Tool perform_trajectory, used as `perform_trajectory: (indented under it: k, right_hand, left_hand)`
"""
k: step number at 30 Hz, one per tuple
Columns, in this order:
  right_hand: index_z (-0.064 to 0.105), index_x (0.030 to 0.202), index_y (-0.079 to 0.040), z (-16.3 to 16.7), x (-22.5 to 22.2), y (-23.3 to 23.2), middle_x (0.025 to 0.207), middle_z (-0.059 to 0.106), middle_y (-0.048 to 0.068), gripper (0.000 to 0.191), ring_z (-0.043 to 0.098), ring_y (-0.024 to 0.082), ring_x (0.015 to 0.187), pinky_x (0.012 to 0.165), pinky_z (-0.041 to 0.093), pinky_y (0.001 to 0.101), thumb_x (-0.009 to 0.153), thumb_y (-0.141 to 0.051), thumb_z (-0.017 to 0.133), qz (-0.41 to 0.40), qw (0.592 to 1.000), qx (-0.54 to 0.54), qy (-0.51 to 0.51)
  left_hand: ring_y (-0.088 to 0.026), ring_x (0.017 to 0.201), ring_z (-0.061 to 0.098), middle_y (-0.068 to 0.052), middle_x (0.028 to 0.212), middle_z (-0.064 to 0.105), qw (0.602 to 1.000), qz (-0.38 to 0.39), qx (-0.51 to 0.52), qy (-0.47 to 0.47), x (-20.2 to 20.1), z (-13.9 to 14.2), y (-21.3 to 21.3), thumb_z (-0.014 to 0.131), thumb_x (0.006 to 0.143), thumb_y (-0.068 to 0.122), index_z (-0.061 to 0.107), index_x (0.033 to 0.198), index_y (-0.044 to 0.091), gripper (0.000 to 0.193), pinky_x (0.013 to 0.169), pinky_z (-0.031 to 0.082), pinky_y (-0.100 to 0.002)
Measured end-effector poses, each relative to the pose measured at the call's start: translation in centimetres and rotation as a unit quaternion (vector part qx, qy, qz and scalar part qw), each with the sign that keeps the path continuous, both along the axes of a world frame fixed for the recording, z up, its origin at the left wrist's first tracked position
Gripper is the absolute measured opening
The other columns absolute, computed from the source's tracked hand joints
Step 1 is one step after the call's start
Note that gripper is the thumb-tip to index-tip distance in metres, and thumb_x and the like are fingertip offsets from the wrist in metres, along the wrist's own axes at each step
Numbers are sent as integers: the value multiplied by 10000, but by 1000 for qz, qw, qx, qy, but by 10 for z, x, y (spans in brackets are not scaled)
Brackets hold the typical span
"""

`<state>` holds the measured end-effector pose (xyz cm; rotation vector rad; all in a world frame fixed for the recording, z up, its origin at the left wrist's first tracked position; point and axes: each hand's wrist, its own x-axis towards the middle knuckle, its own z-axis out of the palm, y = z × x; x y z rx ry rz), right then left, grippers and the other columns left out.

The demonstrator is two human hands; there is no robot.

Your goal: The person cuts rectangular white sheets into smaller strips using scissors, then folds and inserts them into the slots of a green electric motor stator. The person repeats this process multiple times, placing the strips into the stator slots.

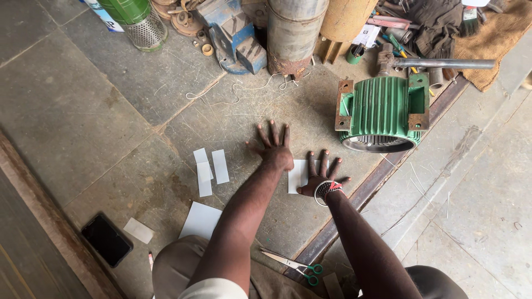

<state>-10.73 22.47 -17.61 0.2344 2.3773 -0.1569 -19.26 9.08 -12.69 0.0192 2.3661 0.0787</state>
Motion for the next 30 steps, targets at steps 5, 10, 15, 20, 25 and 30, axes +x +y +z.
perform_trajectory:
  k: [5, 10, 15, 20, 25, 30]
  right_hand:
    - [-171, 1619, -404, -2, -2, -1, 1681, -346, 97, 1361, -321, 577, 1461, 989, 58, 924, 692, -742, 768, 2, 1000, 12, 1]
    - [-168, 1614, -419, 0, -3, -3, 1682, -349, 89, 1314, -322, 567, 1465, 981, 65, 932, 725, -731, 748, 3, 1000, 18, 0]
    - [-157, 1616, -413, -3, -2, -2, 1687, -336, 86, 1286, -309, 565, 1478, 980, 76, 932, 743, -716, 737, 3, 1000, 14, 17]
    - [-140, 1605, -416, -1, 5, 2, 1695, -300, 82, 1307, -287, 535, 1495, 1009, 35, 920, 711, -741, 756, -9, 998, -16, 66]
    - [-84, 1627, -368, 12, 19, 1, 1716, -154, 107, 1336, -170, 554, 1513, 1014, 83, 917, 680, -621, 823, -45, 979, -59, 190]
    - [368, 1522, -270, 21, 89, 20, 1608, 307, 166, 922, 331, 483, 1449, 1104, 371, 693, 745, -437, 835, 24, 944, -72, 320]
  left_hand:
    - [-540, 1453, -358, -125, 1607, -470, 1000, 1, 6, -20, 34, 3, -4, 871, 772, 343, -339, 1560, 329, 1443, 1045, -15, -906]
    - [-543, 1473, -323, -160, 1633, -395, 997, 14, 66, 28, 76, -7, -18, 918, 700, 398, -278, 1585, 272, 1493, 1073, -69, -890]
    - [-564, 1519, -199, -249, 1685, -207, 958, 48, 164, 230, 113, -39, -26, 930, 694, 288, 236, 1570, 110, 1132, 1072, -62, -888]
    - [-418, 1487, 249, -206, 1562, 338, 924, 150, 256, 241, 120, -55, -6, 863, 696, 173, 523, 1301, 126, 696, 1176, 251, -692]
    - [-351, 1095, 708, -194, 1211, 707, 860, 183, 383, 284, 121, -43, 8, 665, 906, 15, 469, 1458, 106, 593, 931, 612, -482]
    - [-376, 1034, 703, -203, 1149, 704, 724, 95, 487, 479, 124, -18, -25, 724, 732, -116, 507, 1388, 97, 723, 840, 589, -445]
